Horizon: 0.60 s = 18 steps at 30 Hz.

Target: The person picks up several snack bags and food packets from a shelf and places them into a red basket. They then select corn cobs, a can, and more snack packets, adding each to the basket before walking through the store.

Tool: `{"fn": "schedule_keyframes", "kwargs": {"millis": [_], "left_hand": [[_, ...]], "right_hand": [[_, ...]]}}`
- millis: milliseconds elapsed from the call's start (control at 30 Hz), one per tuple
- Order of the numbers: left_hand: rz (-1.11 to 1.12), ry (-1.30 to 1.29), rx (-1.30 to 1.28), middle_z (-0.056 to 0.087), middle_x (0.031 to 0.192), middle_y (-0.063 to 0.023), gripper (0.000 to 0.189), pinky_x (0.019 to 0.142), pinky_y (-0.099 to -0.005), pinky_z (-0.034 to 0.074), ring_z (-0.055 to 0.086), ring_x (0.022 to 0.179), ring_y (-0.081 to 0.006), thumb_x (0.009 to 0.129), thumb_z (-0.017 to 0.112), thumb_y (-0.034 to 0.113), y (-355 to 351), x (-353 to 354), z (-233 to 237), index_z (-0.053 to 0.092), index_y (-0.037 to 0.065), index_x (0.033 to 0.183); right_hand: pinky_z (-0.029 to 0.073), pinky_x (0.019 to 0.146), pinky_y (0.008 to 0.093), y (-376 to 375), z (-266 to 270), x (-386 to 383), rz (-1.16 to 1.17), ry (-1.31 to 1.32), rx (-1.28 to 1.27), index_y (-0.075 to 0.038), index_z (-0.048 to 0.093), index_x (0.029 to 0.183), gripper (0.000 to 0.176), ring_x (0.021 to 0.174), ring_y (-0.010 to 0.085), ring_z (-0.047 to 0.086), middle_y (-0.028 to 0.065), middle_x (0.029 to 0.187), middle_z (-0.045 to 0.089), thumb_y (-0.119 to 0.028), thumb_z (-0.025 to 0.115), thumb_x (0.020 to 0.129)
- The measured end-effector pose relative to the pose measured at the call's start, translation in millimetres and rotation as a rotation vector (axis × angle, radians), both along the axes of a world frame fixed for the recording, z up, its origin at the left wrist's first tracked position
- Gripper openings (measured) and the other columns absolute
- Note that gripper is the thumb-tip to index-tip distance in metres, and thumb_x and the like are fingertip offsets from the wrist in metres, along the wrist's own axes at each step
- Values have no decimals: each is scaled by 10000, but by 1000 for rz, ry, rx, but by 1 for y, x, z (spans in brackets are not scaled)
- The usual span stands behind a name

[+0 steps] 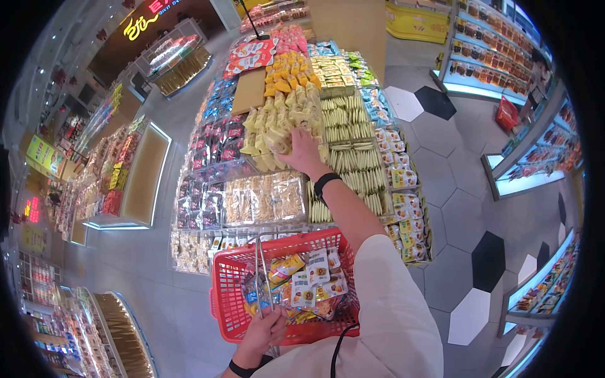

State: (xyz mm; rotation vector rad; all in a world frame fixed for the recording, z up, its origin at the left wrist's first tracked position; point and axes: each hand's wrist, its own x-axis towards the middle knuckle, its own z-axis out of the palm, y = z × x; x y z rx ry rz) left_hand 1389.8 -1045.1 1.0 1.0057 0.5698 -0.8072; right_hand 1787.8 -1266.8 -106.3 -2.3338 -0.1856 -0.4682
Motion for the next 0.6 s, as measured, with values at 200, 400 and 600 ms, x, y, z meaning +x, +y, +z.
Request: {"fn": "schedule_keyframes", "kwargs": {"millis": [200, 400, 600], "left_hand": [[-4, -15, 4, 324, 565, 41, 208, 349, -231, 238, 281, 405, -67, 1025, 460, 245, 0, -1, -1, 549, 71, 956], [-19, -27, -6, 327, 586, 38, 224, 359, -232, 239, 273, 421, -62, 1033, 453, 267, 2, -3, -3, 540, 68, 977], [-25, -21, -19, 325, 585, 39, 233, 360, -232, 240, 270, 421, -62, 1036, 446, 276, 1, -3, -4, 539, 71, 975]], "right_hand": [[230, 1030, 689, 16, 9, 0, -115, 62, -67, -192, 475, 1360, 832, 1370, 446, 262, 200, 1509, 251, -546, 761, 663], [21, 1018, 797, 5, 35, 0, -96, 272, -198, -213, 547, 1340, 845, 1464, 416, 0, 130, 1574, 181, -664, 710, 645], [20, 989, 826, -3, 69, -2, -75, 481, -290, -233, 564, 1339, 853, 1450, 460, -8, 114, 1575, 187, -698, 701, 638]]}}
